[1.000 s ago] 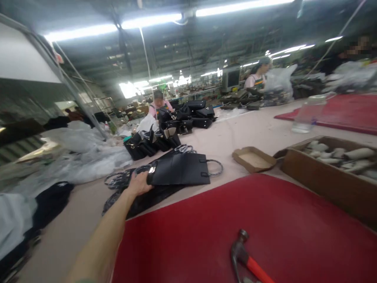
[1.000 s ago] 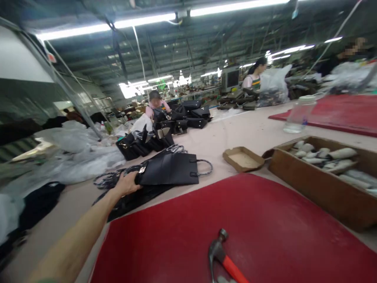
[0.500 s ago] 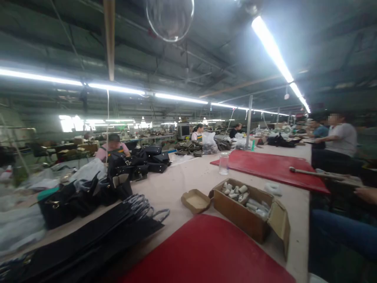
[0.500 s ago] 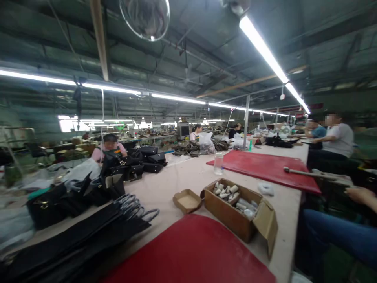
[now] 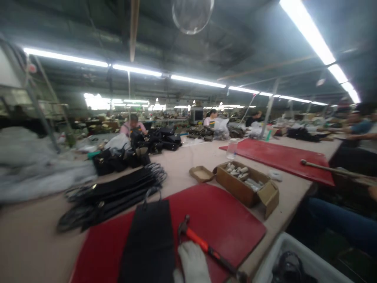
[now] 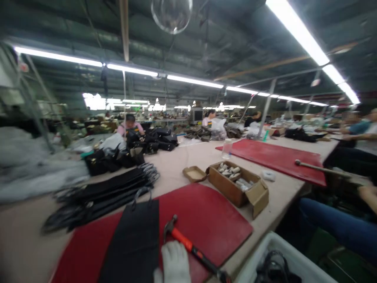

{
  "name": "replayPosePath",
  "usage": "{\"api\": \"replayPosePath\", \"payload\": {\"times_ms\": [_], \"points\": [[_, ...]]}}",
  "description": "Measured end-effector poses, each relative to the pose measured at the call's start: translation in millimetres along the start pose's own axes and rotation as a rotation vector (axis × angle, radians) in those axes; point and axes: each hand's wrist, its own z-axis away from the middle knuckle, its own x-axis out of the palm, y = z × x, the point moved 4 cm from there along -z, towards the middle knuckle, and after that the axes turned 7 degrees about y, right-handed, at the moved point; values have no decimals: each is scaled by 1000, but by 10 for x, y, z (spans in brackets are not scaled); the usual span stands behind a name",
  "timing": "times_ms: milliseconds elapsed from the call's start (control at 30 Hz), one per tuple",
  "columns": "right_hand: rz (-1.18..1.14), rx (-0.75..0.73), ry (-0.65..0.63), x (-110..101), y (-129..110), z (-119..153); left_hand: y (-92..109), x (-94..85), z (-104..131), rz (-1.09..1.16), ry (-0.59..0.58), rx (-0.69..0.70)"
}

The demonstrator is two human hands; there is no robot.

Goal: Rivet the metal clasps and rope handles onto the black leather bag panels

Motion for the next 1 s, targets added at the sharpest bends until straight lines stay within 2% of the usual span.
{"api": "replayPosePath", "payload": {"times_ms": [33, 67, 133, 167, 233, 333, 433, 533, 700, 833, 1000], "points": [[-22, 13, -22, 75, 22, 48, 20, 92, 420, 3, -20, -42], [-11, 39, 18, 128, 49, 85, 76, 166, 814, 7, -35, -82], [-70, 41, -70, 292, 78, 123, 260, 236, 1416, -11, -52, -125], [-106, 22, -123, 365, 82, 121, 355, 222, 1602, -42, -54, -123], [-148, -15, -201, 452, 83, 92, 477, 107, 1799, -131, -71, -103], [-150, -58, -265, 454, 63, 53, 495, -150, 1907, -221, -159, -57], [-123, -90, -292, 444, 26, 50, 436, -273, 1967, -281, -242, 46], [-103, -111, -305, 496, 3, 38, 384, -214, 1938, -379, -195, 127], [-69, -152, -283, 558, -58, 0, 384, -45, 1756, -483, -132, 257], [8, -246, -251, 577, -157, 73, 358, -89, 1652, -514, -120, 283], [-22, -323, -221, 621, -183, 161, 364, -146, 1609, -503, -127, 288]]}}
